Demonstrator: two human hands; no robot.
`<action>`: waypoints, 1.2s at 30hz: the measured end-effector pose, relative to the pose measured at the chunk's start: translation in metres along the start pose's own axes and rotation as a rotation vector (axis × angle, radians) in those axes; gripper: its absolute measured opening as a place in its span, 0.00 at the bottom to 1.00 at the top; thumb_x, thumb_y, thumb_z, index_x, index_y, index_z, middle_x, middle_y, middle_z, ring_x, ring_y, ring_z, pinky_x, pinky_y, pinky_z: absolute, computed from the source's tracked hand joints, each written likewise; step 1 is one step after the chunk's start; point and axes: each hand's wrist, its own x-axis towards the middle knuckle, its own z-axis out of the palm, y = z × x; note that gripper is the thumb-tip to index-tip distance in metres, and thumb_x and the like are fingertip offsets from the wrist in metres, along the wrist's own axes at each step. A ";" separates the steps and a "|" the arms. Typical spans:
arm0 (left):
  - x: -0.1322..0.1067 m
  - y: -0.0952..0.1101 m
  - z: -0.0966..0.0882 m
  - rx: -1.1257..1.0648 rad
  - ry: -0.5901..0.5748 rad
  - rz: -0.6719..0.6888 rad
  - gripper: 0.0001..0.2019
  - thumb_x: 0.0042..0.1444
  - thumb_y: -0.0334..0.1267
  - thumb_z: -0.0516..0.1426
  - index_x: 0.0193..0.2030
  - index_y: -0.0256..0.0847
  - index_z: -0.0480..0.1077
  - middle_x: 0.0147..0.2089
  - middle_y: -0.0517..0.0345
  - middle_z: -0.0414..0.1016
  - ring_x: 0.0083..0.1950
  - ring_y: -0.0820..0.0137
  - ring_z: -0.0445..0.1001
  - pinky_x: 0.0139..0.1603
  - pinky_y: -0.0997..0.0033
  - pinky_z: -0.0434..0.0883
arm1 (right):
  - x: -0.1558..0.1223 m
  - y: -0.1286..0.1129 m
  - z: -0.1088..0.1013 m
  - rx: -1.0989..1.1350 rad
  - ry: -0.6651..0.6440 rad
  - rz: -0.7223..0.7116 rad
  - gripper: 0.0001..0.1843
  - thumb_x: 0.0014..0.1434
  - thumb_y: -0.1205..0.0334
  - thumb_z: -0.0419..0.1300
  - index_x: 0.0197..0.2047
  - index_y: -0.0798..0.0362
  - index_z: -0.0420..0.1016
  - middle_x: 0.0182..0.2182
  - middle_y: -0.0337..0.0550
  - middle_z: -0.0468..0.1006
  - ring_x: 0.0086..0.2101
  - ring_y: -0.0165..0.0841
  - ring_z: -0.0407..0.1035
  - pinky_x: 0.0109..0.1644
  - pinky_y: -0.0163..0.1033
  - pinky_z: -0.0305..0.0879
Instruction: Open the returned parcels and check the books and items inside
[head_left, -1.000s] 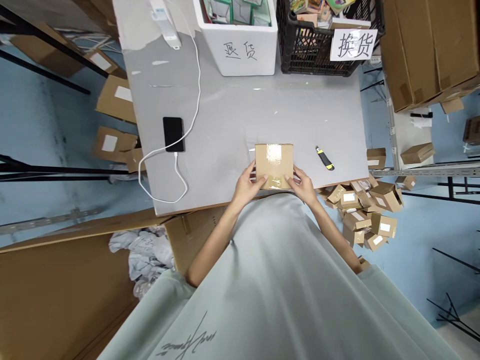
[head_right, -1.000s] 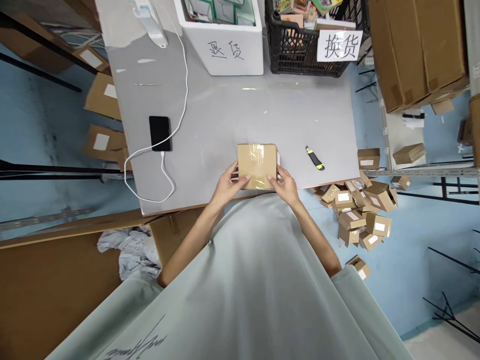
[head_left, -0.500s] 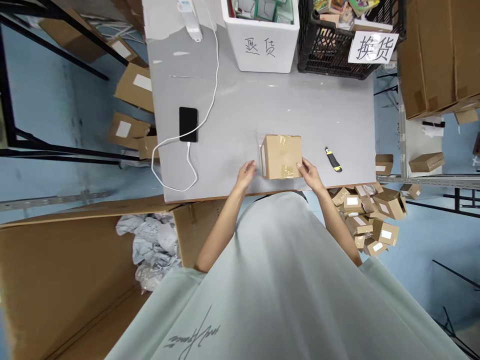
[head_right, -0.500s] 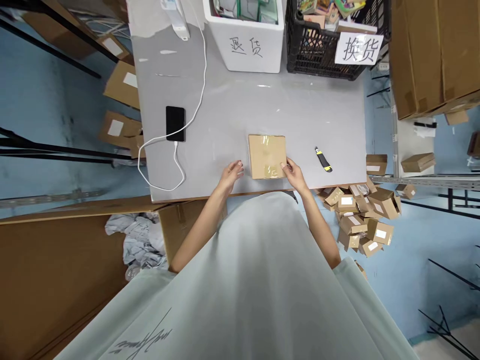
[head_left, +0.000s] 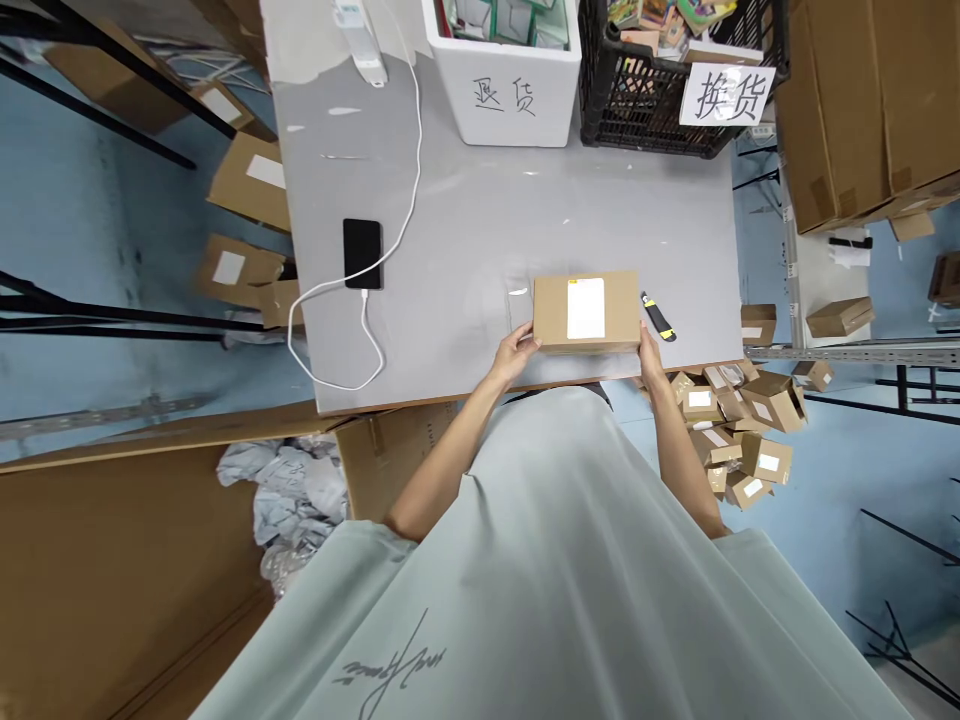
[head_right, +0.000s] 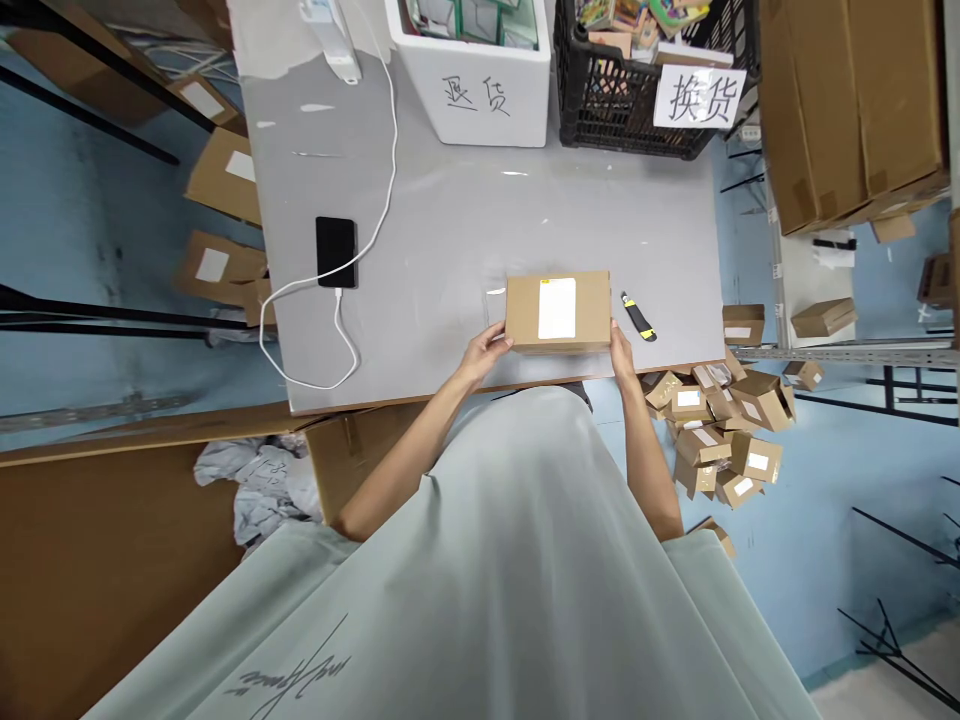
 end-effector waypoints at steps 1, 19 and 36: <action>-0.004 0.003 -0.001 0.049 0.010 0.054 0.39 0.60 0.59 0.71 0.74 0.44 0.76 0.79 0.39 0.74 0.75 0.47 0.79 0.79 0.40 0.73 | -0.001 0.004 0.003 0.058 -0.001 0.077 0.45 0.74 0.21 0.51 0.72 0.48 0.80 0.73 0.50 0.81 0.78 0.44 0.68 0.85 0.57 0.62; -0.071 0.066 0.051 0.504 -0.188 0.575 0.21 0.82 0.49 0.52 0.72 0.50 0.79 0.77 0.48 0.79 0.80 0.57 0.75 0.83 0.42 0.71 | -0.001 0.036 0.012 0.249 0.124 0.396 0.14 0.71 0.45 0.65 0.50 0.44 0.82 0.55 0.43 0.89 0.57 0.39 0.83 0.66 0.51 0.83; 0.024 0.040 -0.030 0.429 0.231 0.239 0.62 0.53 0.52 0.77 0.89 0.41 0.54 0.82 0.32 0.68 0.85 0.38 0.64 0.85 0.33 0.63 | 0.018 0.000 0.050 0.122 -0.017 -0.015 0.30 0.50 0.48 0.79 0.51 0.45 0.73 0.58 0.50 0.87 0.62 0.45 0.79 0.77 0.54 0.71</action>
